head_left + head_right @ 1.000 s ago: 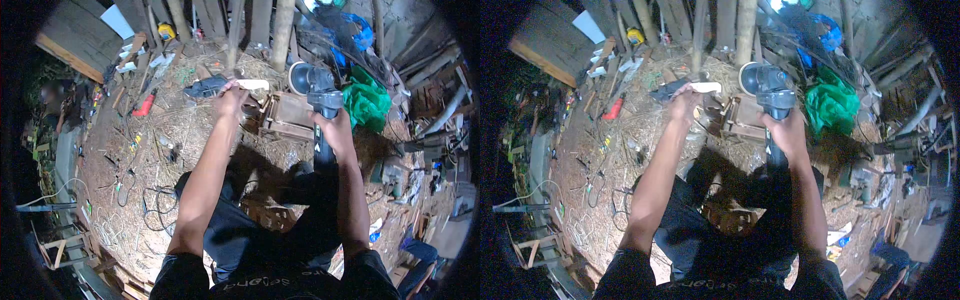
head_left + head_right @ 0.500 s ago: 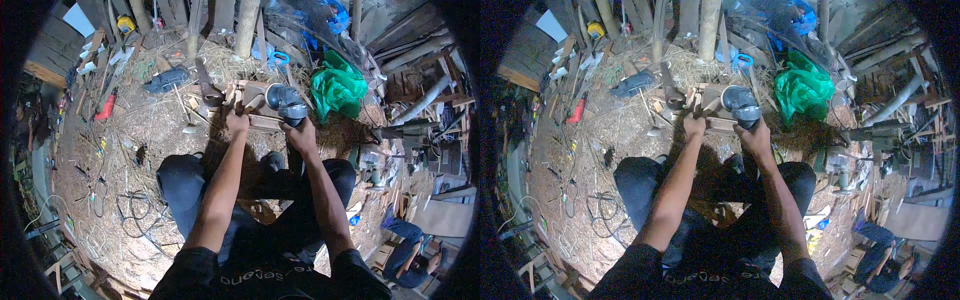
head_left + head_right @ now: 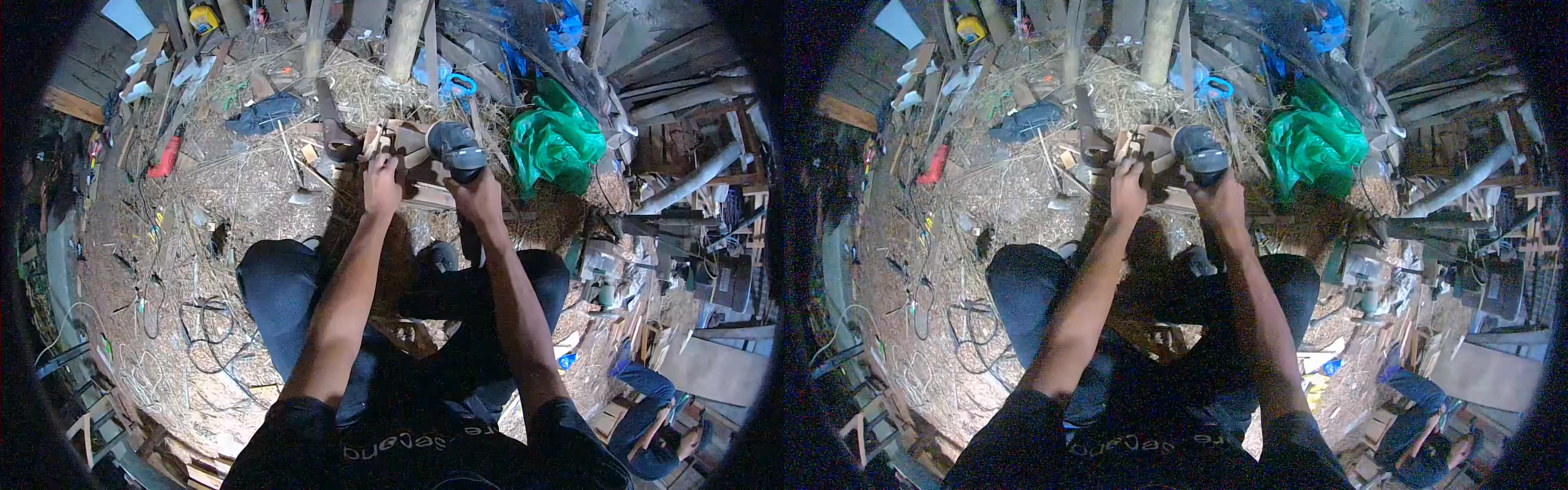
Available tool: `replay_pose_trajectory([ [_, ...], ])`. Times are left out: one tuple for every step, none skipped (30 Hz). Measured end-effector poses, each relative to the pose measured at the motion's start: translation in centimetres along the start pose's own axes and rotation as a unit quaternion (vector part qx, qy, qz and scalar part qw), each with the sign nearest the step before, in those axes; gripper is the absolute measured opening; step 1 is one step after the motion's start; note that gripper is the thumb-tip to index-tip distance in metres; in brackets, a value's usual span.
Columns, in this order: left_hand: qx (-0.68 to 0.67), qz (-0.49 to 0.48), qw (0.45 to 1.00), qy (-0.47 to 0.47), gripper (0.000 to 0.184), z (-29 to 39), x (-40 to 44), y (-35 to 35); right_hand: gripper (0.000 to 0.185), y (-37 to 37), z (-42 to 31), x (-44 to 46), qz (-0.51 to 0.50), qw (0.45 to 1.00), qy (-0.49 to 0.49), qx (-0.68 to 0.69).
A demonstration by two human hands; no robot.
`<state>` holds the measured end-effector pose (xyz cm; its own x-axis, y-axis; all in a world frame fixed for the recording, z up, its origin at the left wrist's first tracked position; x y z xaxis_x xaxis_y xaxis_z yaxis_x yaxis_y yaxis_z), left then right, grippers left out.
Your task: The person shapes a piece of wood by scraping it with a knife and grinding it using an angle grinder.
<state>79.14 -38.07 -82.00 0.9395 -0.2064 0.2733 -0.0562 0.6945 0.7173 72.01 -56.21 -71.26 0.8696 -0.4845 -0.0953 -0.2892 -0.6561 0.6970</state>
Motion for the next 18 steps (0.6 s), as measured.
replay_pose_trajectory([
  [-0.014,0.007,1.0,-0.009,0.031,-0.2,0.1,0.2,0.057,-0.1,0.2,0.0,0.009,1.0,0.003,0.002],
  [-0.028,0.017,0.999,-0.018,0.03,-0.3,0.5,0.4,0.057,-0.1,0.3,0.3,0.019,1.0,0.008,0.005],
  [-0.043,0.027,0.998,-0.029,0.029,-0.4,0.8,0.6,0.058,0.0,-0.1,0.4,0.03,0.999,0.014,0.007],
  [-0.031,0.027,0.999,-0.032,0.026,-0.4,1.0,0.7,0.059,0.4,-0.7,0.4,0.017,1.0,-0.003,0.011],
  [-0.032,0.039,0.998,-0.037,0.025,-0.3,1.1,0.8,0.058,0.3,-0.6,0.5,0.017,1.0,0.0,0.013],
  [-0.033,0.051,0.997,-0.043,0.023,-0.3,1.2,0.8,0.057,0.3,-0.5,0.6,0.017,1.0,0.003,0.015],
  [-0.033,0.063,0.996,-0.05,0.022,-0.3,1.2,0.9,0.056,0.2,-0.4,0.6,0.018,1.0,0.006,0.018],
  [-0.04,0.02,0.999,0.01,0.021,-0.6,1.3,0.8,0.055,0.2,-0.3,0.6,0.017,0.999,0.01,0.035],
  [-0.046,-0.021,0.996,0.07,0.02,-1.3,1.2,0.3,0.053,0.3,-0.7,0.6,0.017,0.998,0.016,0.053],
  [-0.05,-0.062,0.988,0.13,0.018,-2.1,1.1,0.0,0.052,0.2,-1.1,0.6,0.015,0.997,0.022,0.072],
  [-0.113,-0.003,0.987,0.114,0.019,-2.6,1.1,0.1,0.049,0.1,-1.6,0.5,0.009,0.996,0.022,0.087],
  [-0.174,0.055,0.979,0.096,0.02,-3.8,1.2,-0.3,0.046,0.2,-2.0,0.5,0.002,0.994,0.023,0.104],
  [-0.234,0.114,0.963,0.074,0.021,-5.0,1.4,-0.6,0.044,0.4,-2.4,0.6,-0.003,0.992,0.025,0.12],
  [-0.263,0.127,0.953,0.083,0.024,-6.5,1.7,-0.7,0.036,-1.4,-0.1,1.9,0.02,0.985,0.057,0.159],
  [-0.331,0.093,0.927,0.152,0.028,-4.8,2.2,2.2,0.034,-1.4,-1.1,1.9,0.003,0.98,0.063,0.189],
  [-0.34,0.111,0.915,0.186,0.028,-4.6,2.7,4.0,0.031,-0.9,-2.4,1.7,-0.013,0.973,0.069,0.218],
  [-0.35,0.129,0.902,0.219,0.027,-4.4,3.1,5.6,0.028,-0.4,-3.9,1.4,-0.029,0.966,0.076,0.247],
  [-0.549,0.139,0.777,0.275,0.023,-3.7,3.4,7.4,0.025,-0.2,-5.1,1.1,-0.04,0.952,0.01,0.304],
])
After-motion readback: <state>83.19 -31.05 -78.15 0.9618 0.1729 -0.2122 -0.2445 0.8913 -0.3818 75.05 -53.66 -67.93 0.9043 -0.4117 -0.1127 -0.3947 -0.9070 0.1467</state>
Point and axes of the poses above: each hand's wrist, its own x-axis towards the middle knuckle, its own y-axis out of the back of the hand, z = x × y, the point moved 2 cm from there along x, towards the middle knuckle, and after that the axes turned 3 degrees about z, right-handed, at the moved point
